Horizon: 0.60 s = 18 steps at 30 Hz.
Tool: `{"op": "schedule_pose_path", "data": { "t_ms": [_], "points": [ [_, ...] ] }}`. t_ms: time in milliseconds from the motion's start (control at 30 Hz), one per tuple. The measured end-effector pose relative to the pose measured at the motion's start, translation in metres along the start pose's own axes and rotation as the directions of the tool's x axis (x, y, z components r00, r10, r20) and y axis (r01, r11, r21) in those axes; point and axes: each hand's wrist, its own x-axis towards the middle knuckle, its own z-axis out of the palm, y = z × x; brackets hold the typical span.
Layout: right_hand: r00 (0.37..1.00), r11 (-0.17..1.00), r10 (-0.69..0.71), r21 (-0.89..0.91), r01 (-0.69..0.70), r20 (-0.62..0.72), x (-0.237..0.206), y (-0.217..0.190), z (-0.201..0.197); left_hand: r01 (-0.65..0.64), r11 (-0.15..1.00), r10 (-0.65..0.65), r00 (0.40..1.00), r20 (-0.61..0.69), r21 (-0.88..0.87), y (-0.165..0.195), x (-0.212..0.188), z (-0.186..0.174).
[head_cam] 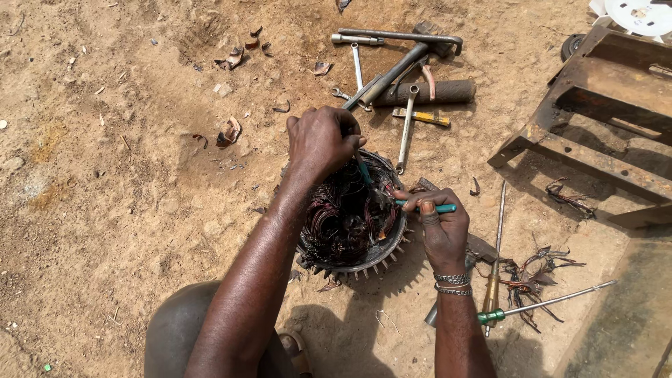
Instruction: The person crouches on bare dirt beside concrete steps and dismantles a burned electric motor stator, using a screwdriver and pliers to pry and pull the old copper windings out of the housing. Extracted wire bundles are set aside on the ground as the person works around the stator.
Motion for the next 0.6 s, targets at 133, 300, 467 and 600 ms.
{"op": "schedule_pose_path", "data": {
  "t_ms": [133, 300, 467, 600],
  "points": [
    [1.000, 0.995, 0.023, -0.092, -0.025, -0.021, 0.002, -0.003, 0.001, -0.054, 0.999, 0.054, 0.996, -0.068, -0.005, 0.002, -0.005, 0.006],
    [0.967, 0.891, -0.244, -0.376, 0.253, 0.072, -0.003, -0.005, 0.021, -0.192, 0.980, 0.169, 0.945, -0.279, -0.057, 0.004, -0.006, 0.012],
    [0.978, 0.936, -0.205, -0.283, 0.209, 0.045, -0.007, -0.011, 0.022, -0.219, 0.969, 0.184, 0.949, -0.255, -0.114, 0.001, -0.006, 0.005],
    [0.991, 0.990, -0.129, -0.067, 0.127, -0.024, -0.005, -0.009, 0.011, -0.154, 0.982, 0.133, 0.974, -0.185, -0.107, -0.002, -0.005, 0.002]
  ]
}}
